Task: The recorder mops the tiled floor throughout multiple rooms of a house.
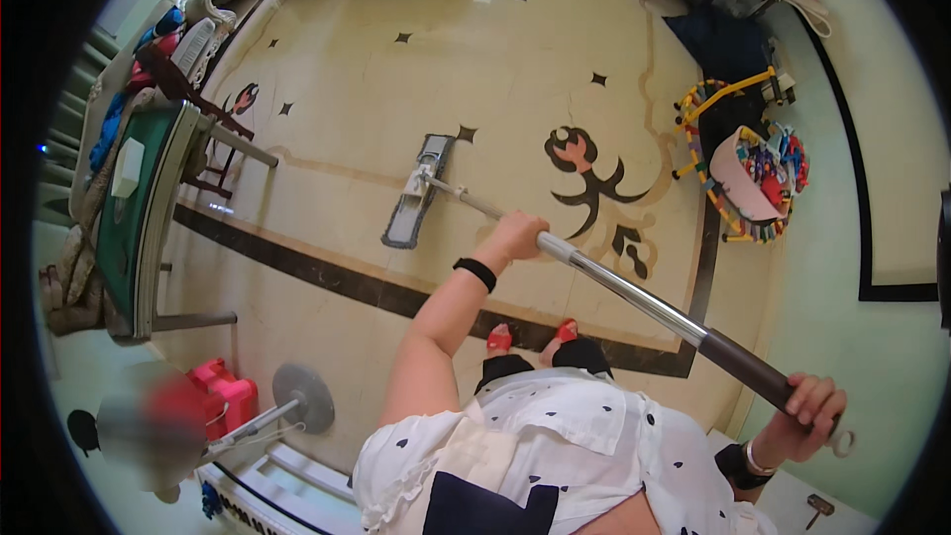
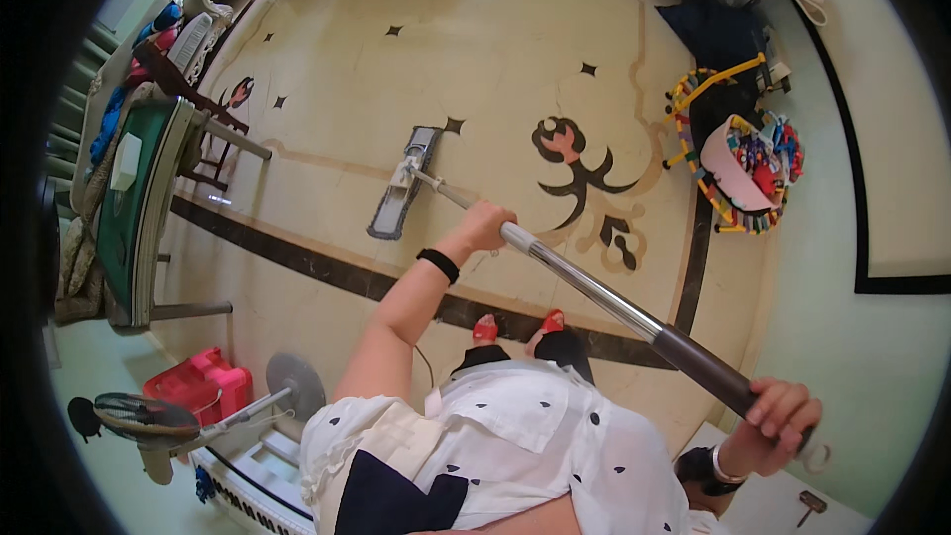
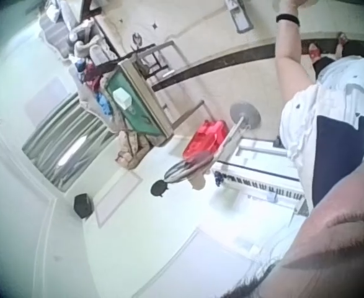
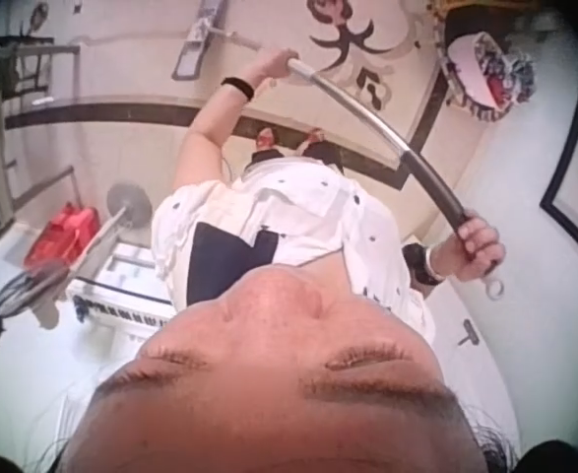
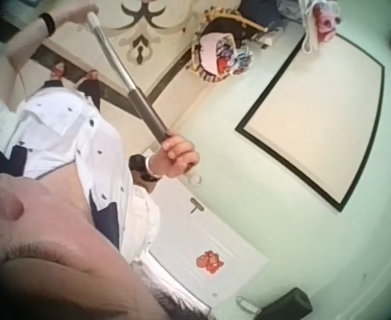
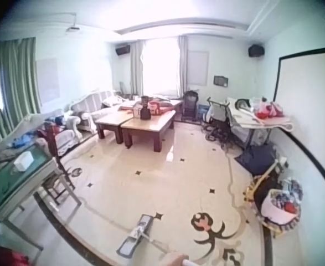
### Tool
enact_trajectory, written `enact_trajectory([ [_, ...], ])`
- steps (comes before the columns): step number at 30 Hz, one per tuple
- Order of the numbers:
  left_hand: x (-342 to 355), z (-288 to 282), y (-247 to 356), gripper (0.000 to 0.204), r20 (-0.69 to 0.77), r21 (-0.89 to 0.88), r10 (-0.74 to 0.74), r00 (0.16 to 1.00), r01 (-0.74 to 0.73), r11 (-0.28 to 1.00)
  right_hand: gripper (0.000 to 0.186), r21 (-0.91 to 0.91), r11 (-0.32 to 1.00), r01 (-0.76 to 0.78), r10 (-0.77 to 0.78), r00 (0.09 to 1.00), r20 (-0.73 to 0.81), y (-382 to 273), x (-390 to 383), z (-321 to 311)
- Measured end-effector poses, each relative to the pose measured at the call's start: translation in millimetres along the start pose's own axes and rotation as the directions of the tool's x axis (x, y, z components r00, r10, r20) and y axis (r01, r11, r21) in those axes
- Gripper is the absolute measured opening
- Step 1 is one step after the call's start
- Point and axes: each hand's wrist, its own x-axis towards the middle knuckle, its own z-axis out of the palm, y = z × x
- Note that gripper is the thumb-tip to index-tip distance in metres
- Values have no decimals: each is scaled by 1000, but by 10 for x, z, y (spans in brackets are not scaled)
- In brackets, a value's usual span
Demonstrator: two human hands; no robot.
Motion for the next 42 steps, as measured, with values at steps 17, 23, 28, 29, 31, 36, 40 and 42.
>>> enact_trajectory([
  [17,2405,-378,-2208,25,-770,-29,-61,635,61,998,9,94,992,-83,54,959,277,3590,1870,963],
  [23,2462,-765,-2149,31,-557,-151,-276,783,232,961,20,-72,995,67,-22,866,500,3442,2370,978],
  [28,2030,-893,-1878,19,-499,-90,-107,860,71,993,36,-104,971,217,-105,770,630,2811,2489,1124],
  [29,1966,-942,-1684,19,-508,-104,-59,859,7,995,41,-104,970,219,-93,732,675,2665,2551,1072],
  [31,1781,-1025,-1280,10,-506,-114,-61,861,4,993,43,-158,971,179,-69,844,532,2288,2467,1107],
  [36,1192,-832,-542,8,-407,-221,-47,912,-49,974,45,-224,927,300,-261,947,186,1866,2201,1239],
  [40,793,-576,110,11,-408,-209,-7,913,-86,974,40,-12,878,478,-473,873,120,1279,1980,925],
  [42,619,-460,318,15,-513,-374,-14,858,-209,903,26,65,885,461,-465,883,63,1194,1884,918],
])
